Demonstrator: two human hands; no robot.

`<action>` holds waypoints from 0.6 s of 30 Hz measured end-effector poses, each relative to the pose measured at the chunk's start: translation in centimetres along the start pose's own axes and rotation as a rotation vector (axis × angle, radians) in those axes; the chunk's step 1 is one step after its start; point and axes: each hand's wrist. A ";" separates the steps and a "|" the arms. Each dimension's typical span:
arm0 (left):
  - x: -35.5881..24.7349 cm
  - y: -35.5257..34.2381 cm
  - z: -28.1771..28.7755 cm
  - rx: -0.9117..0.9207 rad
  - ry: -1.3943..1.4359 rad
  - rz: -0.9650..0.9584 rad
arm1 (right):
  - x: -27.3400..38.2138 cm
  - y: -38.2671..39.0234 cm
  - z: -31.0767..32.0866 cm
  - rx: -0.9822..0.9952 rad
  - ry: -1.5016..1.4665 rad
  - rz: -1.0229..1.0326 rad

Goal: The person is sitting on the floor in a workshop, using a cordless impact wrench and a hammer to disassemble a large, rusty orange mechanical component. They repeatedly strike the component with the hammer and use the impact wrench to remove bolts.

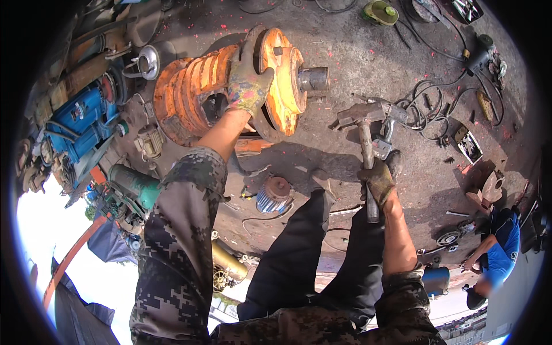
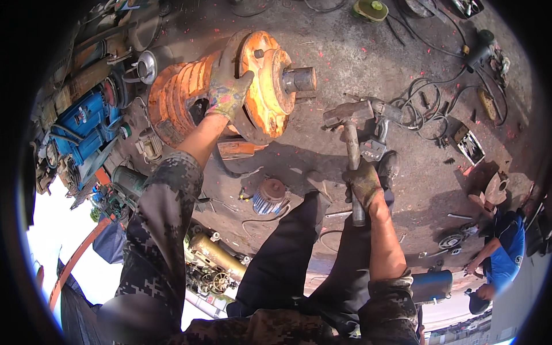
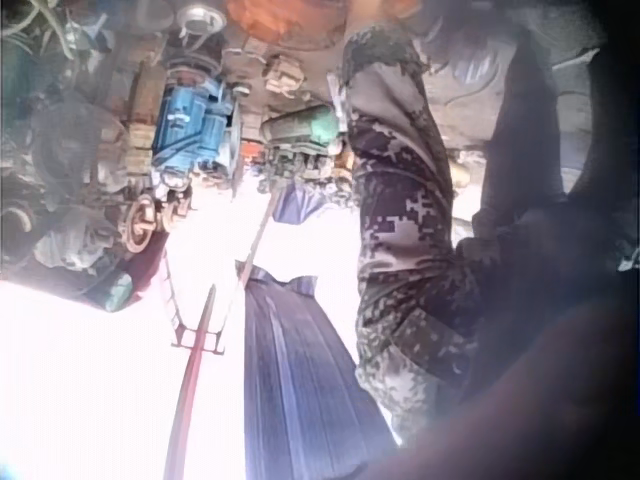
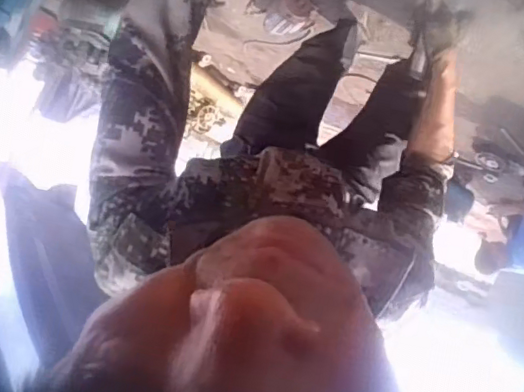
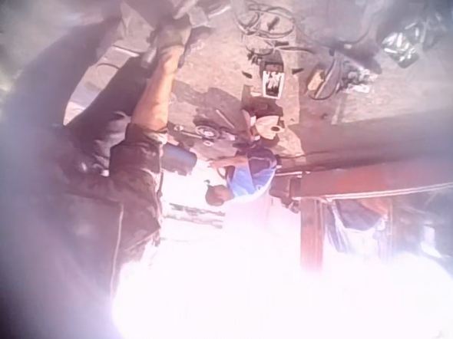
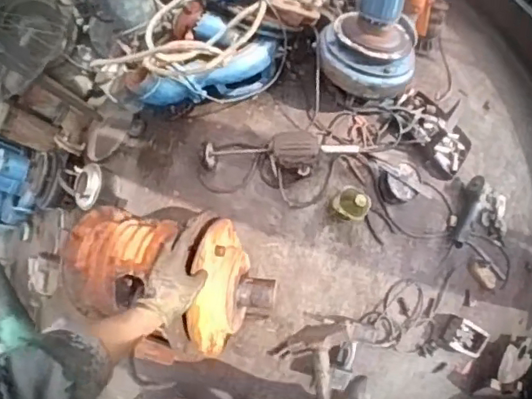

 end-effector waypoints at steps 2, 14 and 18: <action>-1.4 0.4 1.3 0.002 0.032 -0.047 | 1.1 -1.7 3.6 -0.004 0.101 -0.059; 1.0 1.8 0.5 -0.222 0.161 0.007 | 7.9 -19.6 17.3 0.023 0.396 0.155; 1.3 0.5 -0.9 -0.252 0.600 -0.070 | 6.1 -26.1 24.4 -0.047 0.651 0.258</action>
Point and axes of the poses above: each hand's wrist, its own y-axis away from the middle knuckle, its own z-axis out of the back of the hand, x = y × z, and after that the axes turned 5 degrees about z, right-handed
